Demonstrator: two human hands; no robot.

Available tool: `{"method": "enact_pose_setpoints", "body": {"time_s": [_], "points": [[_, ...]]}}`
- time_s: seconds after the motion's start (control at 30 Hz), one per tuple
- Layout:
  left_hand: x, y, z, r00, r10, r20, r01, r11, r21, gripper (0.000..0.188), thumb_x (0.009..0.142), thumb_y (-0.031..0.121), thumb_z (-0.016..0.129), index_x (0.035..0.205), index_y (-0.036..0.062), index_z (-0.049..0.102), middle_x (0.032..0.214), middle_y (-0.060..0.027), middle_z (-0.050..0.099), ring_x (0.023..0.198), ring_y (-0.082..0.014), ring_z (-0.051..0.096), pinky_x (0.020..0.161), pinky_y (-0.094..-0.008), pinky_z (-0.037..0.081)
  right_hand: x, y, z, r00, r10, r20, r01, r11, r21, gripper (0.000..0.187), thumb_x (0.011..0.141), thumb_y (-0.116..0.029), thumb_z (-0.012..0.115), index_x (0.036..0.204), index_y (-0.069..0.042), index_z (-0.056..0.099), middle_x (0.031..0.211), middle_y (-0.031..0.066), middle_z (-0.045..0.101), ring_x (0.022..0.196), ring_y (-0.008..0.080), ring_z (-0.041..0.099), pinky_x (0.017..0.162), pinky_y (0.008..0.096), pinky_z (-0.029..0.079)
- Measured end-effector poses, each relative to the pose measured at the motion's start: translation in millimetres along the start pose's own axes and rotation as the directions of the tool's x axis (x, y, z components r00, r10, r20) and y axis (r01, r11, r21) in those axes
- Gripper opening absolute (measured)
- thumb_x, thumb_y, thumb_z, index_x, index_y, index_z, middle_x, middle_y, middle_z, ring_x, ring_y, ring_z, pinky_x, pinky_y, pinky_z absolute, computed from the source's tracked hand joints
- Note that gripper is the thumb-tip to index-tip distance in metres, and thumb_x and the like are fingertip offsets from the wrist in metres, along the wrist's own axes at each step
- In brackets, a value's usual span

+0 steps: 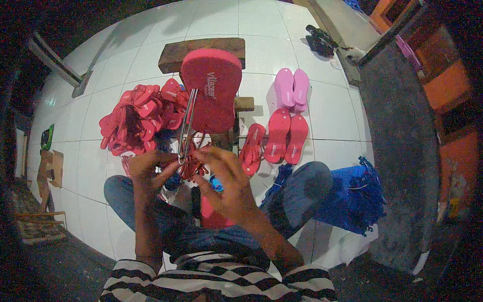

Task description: The person assembles flip-flops by using a mounting tool to pull straps through the holes of pink soles, handling them one at a time and placing them on the floor.

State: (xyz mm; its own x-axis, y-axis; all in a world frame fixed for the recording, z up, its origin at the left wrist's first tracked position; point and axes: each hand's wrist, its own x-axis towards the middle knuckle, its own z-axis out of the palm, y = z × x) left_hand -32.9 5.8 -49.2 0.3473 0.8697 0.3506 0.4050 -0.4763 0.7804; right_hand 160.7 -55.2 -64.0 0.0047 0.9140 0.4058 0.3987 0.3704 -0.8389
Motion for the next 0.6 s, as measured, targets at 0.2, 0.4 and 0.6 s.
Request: {"method": "enact_pose_setpoints", "body": {"time_s": [0.2, 0.4, 0.6], "points": [[11, 4, 15, 0.999, -0.03, 0.036, 0.044, 0.852, -0.521, 0.017, 0.067, -0.001, 0.075, 0.084, 0.0003, 0.069, 0.073, -0.0078, 0.068, 0.061, -0.0126, 0.063, 0.053, -0.0223, 0.046, 10, -3, -16, 0.937, -0.346, 0.048, 0.346, 0.938, 0.023, 0.035, 0.085, -0.012, 0.063, 0.119, -0.006, 0.06, 0.119, 0.0136, 0.055, 0.113, 0.03, 0.053, 0.095, 0.0407, 0.043], [20, -13, 44, 0.961, 0.048, 0.272, 0.164, 0.693, -0.702, 0.01, 0.075, 0.008, 0.073, 0.079, 0.0005, 0.069, 0.096, -0.0106, 0.064, 0.088, -0.0147, 0.06, 0.074, -0.029, 0.048, -2, 15, -24, 0.999, -0.04, 0.033, 0.031, 0.966, 0.257, 0.032, 0.087, -0.008, 0.059, 0.117, 0.001, 0.059, 0.117, 0.0156, 0.058, 0.115, 0.0297, 0.053, 0.098, 0.0377, 0.04], [19, -26, 54, 0.873, 0.061, 0.485, 0.272, 0.764, -0.585, 0.015, 0.083, 0.015, 0.07, 0.079, 0.0004, 0.067, 0.078, -0.0049, 0.064, 0.081, -0.0137, 0.06, 0.07, -0.0276, 0.047, 0, 30, -22, 0.997, 0.004, 0.078, -0.031, 0.937, 0.347, 0.028, 0.091, -0.016, 0.058, 0.115, -0.001, 0.06, 0.114, 0.0142, 0.06, 0.111, 0.0274, 0.055, 0.096, 0.0369, 0.042]]}}
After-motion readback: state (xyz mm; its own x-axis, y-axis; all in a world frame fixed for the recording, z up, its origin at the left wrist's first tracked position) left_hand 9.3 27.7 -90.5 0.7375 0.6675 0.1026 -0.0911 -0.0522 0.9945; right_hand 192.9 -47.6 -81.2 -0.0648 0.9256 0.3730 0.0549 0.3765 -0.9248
